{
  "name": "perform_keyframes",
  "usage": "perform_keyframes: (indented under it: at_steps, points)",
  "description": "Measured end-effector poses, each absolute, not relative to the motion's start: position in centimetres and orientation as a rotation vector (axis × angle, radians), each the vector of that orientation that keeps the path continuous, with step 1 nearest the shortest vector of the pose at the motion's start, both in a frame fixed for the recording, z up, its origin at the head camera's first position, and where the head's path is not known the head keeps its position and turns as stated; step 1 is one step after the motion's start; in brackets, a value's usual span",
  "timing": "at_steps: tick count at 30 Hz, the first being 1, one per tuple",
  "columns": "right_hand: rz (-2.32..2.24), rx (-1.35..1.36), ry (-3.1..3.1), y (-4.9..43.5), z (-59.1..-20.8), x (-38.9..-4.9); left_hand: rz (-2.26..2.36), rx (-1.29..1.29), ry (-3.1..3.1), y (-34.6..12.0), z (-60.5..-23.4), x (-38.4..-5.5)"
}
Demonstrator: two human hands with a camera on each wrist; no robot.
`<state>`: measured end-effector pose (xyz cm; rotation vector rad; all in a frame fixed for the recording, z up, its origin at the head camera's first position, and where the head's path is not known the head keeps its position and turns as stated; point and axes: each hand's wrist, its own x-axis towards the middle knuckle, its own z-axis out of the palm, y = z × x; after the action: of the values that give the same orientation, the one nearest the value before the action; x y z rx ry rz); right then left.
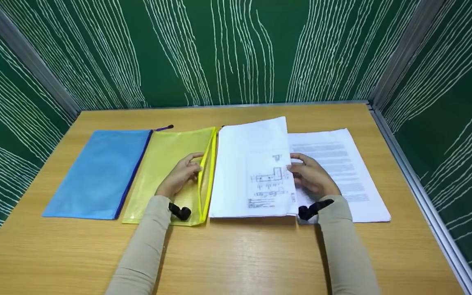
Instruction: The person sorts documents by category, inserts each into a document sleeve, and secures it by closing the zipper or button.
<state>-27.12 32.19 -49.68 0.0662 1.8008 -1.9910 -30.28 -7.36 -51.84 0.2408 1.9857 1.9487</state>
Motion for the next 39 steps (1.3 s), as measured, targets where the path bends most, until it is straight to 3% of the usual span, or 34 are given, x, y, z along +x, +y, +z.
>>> perform_keyframes:
  at_steps: [39]
  points:
    - [-2.03,0.117,1.756,29.8,-50.2,-27.1,1.935,0.231,1.957,-7.5,-51.6,-30.3]
